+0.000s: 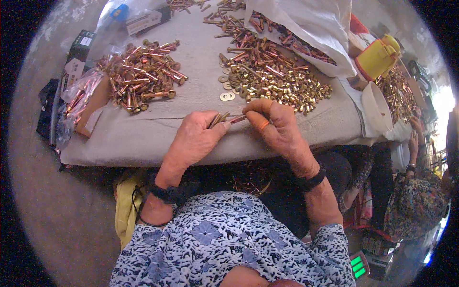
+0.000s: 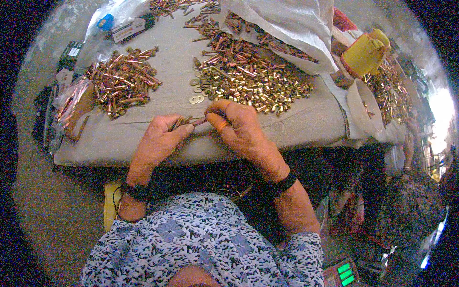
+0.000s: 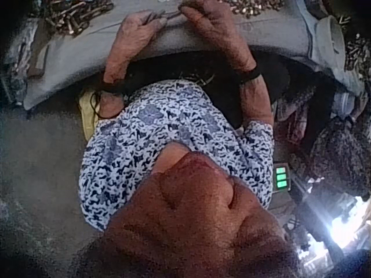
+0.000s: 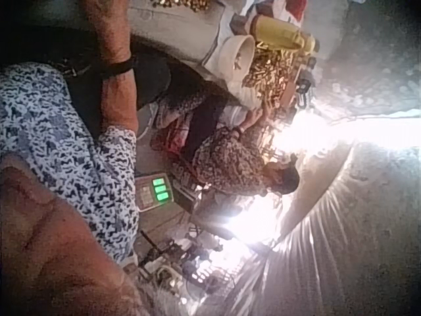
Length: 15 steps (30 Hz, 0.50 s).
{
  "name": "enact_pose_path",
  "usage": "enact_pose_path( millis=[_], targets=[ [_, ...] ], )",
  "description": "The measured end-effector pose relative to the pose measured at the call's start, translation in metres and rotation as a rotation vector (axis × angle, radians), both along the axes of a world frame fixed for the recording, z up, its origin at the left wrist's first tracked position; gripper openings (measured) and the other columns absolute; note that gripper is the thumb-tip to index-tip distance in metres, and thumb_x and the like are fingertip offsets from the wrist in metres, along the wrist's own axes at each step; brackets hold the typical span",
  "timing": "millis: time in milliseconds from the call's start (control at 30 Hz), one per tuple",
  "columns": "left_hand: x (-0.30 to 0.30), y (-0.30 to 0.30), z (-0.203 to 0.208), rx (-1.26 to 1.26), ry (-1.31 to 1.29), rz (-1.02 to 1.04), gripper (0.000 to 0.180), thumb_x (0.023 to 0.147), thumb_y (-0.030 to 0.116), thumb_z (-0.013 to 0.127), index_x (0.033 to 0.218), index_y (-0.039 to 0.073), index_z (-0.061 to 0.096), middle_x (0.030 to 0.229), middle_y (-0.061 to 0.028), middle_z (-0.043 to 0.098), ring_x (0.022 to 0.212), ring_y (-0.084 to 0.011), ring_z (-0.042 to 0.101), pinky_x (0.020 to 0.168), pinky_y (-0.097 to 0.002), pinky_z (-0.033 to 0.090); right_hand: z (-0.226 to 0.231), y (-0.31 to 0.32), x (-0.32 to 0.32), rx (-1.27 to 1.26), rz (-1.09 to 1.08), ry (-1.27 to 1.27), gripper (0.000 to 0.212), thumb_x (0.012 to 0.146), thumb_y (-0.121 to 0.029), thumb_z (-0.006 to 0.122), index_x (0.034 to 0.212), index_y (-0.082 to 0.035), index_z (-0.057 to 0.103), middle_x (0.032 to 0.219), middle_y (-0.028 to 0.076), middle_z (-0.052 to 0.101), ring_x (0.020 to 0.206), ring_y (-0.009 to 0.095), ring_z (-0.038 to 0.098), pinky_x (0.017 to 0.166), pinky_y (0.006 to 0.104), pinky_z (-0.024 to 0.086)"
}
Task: Assembling long metal bolts with washers and sleeves.
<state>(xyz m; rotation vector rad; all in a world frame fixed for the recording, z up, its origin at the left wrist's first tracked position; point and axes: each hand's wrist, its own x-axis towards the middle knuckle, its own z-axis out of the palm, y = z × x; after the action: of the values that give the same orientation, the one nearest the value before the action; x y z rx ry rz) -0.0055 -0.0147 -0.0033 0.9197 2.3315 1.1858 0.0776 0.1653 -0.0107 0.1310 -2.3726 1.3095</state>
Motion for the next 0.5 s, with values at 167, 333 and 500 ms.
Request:
enact_pose_path(
  millis=[167, 333, 500],
  targets=[
    [0.002, 0.002, 0.0, 0.008, 0.016, 0.023, 0.026, 0.082, 0.025, 0.056, 0.07, 0.002, 0.056, 0.056, -0.0002, 0.049, 0.053, -0.0088, 0.045, 0.049, -0.0273, 0.037, -0.006, 0.0, -0.001, -0.125, 0.034, -0.028, 0.014, 0.084, -0.01, 0.056, 0.094, -0.002, 0.06, 0.076, 0.005, 0.06, 0.063, 0.011, 0.054, 0.057, 0.0245, 0.044],
    [0.001, 0.001, 0.001, 0.039, -0.087, 0.029, 0.025, 0.082, 0.025, 0.056, 0.07, 0.002, 0.055, 0.056, 0.0001, 0.048, 0.053, -0.0086, 0.044, 0.049, -0.027, 0.036, -0.001, -0.006, 0.002, -0.338, -0.071, -0.057, 0.016, 0.086, -0.015, 0.054, 0.093, -0.002, 0.061, 0.072, 0.004, 0.058, 0.057, 0.011, 0.052, 0.053, 0.0245, 0.043],
    [0.0, 0.0, -0.001, 0.047, -0.073, 0.019, 0.024, 0.082, 0.023, 0.056, 0.07, 0.003, 0.055, 0.056, 0.0006, 0.048, 0.053, -0.0079, 0.044, 0.048, -0.0265, 0.036, 0.006, 0.003, 0.005, 0.049, -0.187, -0.004, 0.02, 0.085, -0.02, 0.056, 0.086, -0.001, 0.061, 0.065, 0.012, 0.058, 0.058, 0.02, 0.057, 0.053, 0.0324, 0.044]
  ],
)
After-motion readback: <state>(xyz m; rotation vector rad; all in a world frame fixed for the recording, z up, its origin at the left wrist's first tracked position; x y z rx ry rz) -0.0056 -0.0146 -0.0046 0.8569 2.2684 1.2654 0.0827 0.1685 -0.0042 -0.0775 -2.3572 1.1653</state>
